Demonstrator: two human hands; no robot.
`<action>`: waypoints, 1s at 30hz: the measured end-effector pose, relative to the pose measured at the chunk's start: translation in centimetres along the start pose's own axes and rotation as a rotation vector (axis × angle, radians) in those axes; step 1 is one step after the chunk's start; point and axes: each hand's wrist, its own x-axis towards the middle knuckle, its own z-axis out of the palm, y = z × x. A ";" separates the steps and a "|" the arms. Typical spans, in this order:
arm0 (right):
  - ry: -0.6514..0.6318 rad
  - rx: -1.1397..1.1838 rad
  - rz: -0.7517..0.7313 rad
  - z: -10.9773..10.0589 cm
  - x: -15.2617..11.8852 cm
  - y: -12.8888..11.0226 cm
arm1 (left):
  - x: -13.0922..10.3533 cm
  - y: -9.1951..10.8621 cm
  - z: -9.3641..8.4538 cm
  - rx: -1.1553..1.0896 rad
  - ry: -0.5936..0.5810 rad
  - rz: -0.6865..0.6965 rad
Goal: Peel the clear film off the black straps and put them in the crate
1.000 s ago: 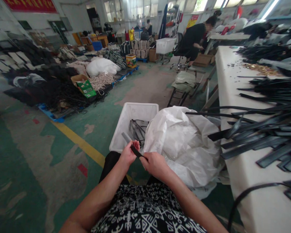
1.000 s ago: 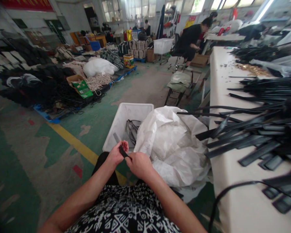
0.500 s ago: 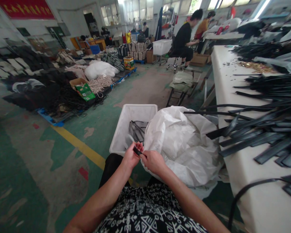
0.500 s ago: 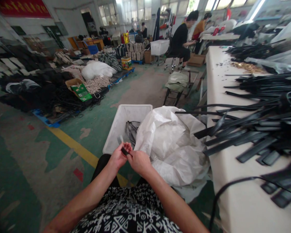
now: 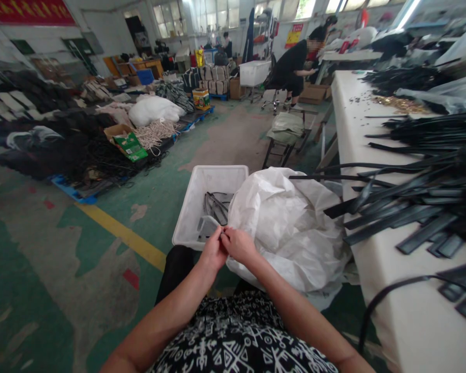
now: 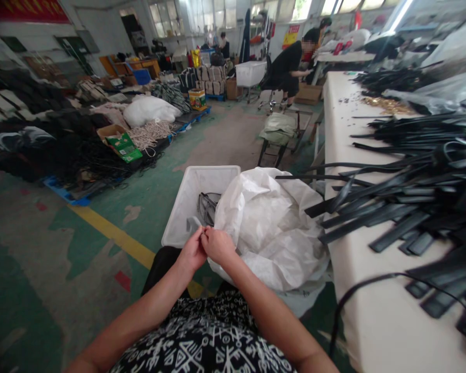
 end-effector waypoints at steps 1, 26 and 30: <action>-0.012 0.009 -0.007 -0.1 0.2 0.1 | 0.1 0.2 0.1 0.009 0.000 0.007; -0.014 0.286 -0.064 1.5 -0.9 2.6 | 0.0 -0.6 -1.0 0.365 -0.148 0.051; 0.113 0.229 0.064 -0.3 -1.2 4.3 | 2.5 2.2 1.4 0.774 -0.166 0.012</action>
